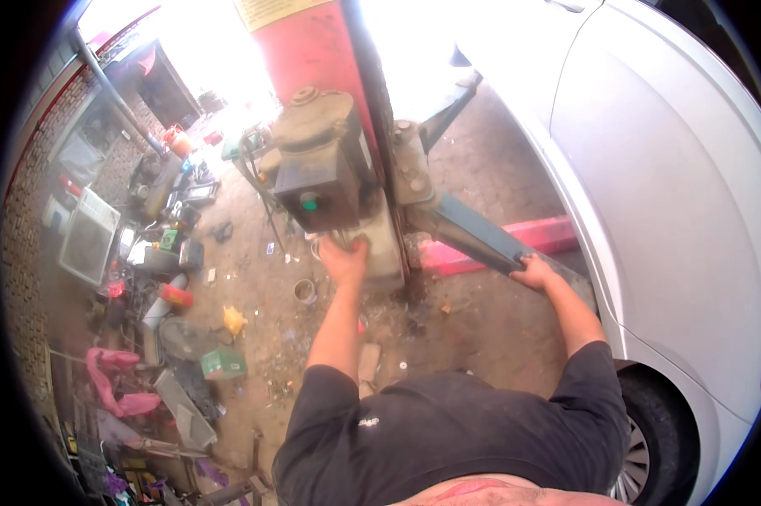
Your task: The person operates a hydraulic car lift to raise a white sedan. They then walk to the front of the vehicle, pick up a container of used oil, and pour it into the engine compartment. Finally, they use a dipstick to check the oil level.
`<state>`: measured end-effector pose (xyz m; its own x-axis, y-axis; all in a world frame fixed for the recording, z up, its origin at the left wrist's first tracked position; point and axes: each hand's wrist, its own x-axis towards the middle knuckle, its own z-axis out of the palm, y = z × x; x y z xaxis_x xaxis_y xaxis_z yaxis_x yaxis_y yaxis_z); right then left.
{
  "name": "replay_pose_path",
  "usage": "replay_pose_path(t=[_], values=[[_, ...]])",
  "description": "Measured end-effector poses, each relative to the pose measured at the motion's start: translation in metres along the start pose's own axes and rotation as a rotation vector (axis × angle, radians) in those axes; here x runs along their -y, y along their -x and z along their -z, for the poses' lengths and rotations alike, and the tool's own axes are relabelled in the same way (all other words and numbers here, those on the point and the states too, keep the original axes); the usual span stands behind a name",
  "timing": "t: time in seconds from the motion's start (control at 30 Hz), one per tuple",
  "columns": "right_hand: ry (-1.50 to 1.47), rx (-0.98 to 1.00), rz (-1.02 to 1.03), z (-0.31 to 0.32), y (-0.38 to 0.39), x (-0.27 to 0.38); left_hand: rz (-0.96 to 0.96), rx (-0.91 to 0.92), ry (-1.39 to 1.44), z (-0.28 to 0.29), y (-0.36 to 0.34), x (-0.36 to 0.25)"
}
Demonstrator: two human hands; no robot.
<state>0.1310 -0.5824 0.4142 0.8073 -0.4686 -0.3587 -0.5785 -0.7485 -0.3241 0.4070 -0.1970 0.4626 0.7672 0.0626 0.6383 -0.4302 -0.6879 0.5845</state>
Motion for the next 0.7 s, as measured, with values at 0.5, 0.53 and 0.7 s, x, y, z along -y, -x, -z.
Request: replay_pose_path(t=[0.5,0.53,0.7], values=[[-0.013,0.056,0.000,0.001,-0.003,0.002,0.013,-0.001,-0.043,0.008,-0.015,-0.007],[-0.009,0.060,0.000,0.000,-0.004,0.002,0.024,-0.001,-0.035,0.009,-0.015,-0.008],[0.000,0.077,-0.001,-0.002,-0.009,-0.004,0.017,-0.022,-0.001,0.012,-0.020,-0.012]])
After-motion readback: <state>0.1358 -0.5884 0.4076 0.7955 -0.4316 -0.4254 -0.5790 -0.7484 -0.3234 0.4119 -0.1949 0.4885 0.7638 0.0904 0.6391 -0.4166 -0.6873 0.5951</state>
